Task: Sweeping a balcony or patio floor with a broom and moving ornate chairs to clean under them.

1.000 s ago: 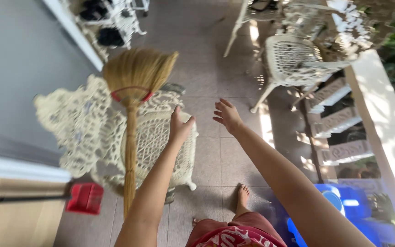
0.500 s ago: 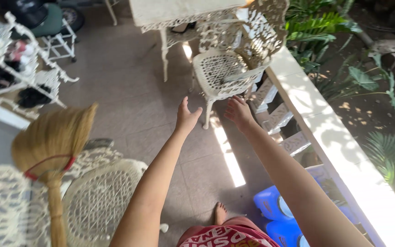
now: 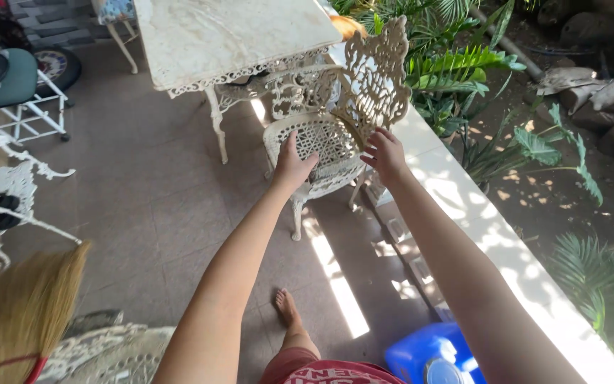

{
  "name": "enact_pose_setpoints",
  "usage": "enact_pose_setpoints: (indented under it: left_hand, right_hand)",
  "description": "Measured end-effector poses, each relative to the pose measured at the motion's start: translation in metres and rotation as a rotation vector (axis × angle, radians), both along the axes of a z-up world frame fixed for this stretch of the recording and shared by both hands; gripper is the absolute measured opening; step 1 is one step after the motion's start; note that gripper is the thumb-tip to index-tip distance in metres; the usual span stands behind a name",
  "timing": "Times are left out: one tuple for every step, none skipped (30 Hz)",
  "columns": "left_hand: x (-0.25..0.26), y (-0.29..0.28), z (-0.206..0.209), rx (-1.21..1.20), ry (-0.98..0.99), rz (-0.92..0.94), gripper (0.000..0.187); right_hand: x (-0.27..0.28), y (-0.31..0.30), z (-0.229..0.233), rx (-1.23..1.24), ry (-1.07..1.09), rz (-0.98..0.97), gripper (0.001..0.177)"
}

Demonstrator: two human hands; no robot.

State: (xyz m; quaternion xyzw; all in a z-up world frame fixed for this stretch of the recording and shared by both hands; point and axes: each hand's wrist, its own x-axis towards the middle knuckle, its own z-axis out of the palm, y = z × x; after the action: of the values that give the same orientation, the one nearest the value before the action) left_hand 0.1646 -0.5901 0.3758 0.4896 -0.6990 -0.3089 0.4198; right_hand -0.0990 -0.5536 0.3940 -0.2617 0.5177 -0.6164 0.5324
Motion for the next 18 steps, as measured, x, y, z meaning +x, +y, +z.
enact_pose_setpoints:
  left_hand:
    - [-0.001,-0.016,-0.002,0.007,0.002,-0.005,0.09]
    - [-0.001,-0.033,-0.003,-0.018,-0.015,-0.023,0.09]
    - [-0.001,-0.052,-0.001,-0.043,-0.035,-0.045,0.09]
    - [0.0,-0.065,0.003,-0.036,-0.036,-0.055,0.09]
    - [-0.004,-0.089,0.014,0.019,-0.042,-0.06,0.089]
    - [-0.009,-0.112,0.025,0.073,-0.048,-0.067,0.088]
    - [-0.012,-0.127,0.027,0.076,-0.052,-0.079,0.088]
    - [-0.016,-0.141,0.027,0.101,-0.043,-0.095,0.088]
    - [-0.02,-0.157,0.028,0.127,-0.039,-0.112,0.088]
    - [-0.027,-0.176,0.028,0.128,-0.047,-0.126,0.088]
    - [-0.035,-0.191,0.027,0.132,-0.065,-0.134,0.087]
    - [-0.043,-0.204,0.026,0.136,-0.084,-0.142,0.087]
    - [-0.051,-0.214,0.024,0.148,-0.088,-0.151,0.087]
    - [-0.06,-0.224,0.023,0.142,-0.088,-0.171,0.087]
    - [-0.07,-0.241,0.026,0.123,-0.087,-0.189,0.088]
    - [-0.081,-0.253,0.029,0.12,-0.09,-0.197,0.088]
    - [-0.093,-0.263,0.03,0.135,-0.119,-0.202,0.088]
    - [-0.105,-0.273,0.03,0.149,-0.147,-0.207,0.088]
  right_hand:
    - [-0.001,-0.013,-0.002,0.007,0.002,-0.005,0.058]
    - [-0.001,-0.028,-0.003,0.004,0.037,-0.001,0.059]
    - [0.0,-0.043,-0.003,0.002,0.067,-0.002,0.059]
    - [0.001,-0.054,-0.004,0.009,0.065,-0.011,0.059]
    - [-0.002,-0.075,0.002,0.04,0.103,-0.05,0.059]
    - [-0.005,-0.096,0.007,0.072,0.14,-0.09,0.059]
    - [-0.008,-0.109,0.005,0.076,0.137,-0.102,0.059]
    - [-0.011,-0.121,0.003,0.06,0.152,-0.092,0.059]
    - [-0.014,-0.134,-0.002,0.045,0.163,-0.084,0.059]
    - [-0.018,-0.149,0.001,0.048,0.156,-0.098,0.059]
    - [-0.023,-0.158,0.004,0.065,0.209,-0.113,0.058]
    - [-0.029,-0.167,0.006,0.083,0.262,-0.127,0.058]
    - [-0.038,-0.175,0.002,0.096,0.258,-0.135,0.058]
    - [-0.048,-0.183,-0.002,0.071,0.286,-0.148,0.058]
    - [-0.06,-0.199,-0.002,0.032,0.316,-0.162,0.059]
    - [-0.07,-0.209,0.0,0.031,0.314,-0.17,0.059]
    - [-0.082,-0.218,0.0,0.029,0.354,-0.185,0.06]
    - [-0.094,-0.228,0.0,0.028,0.395,-0.199,0.06]
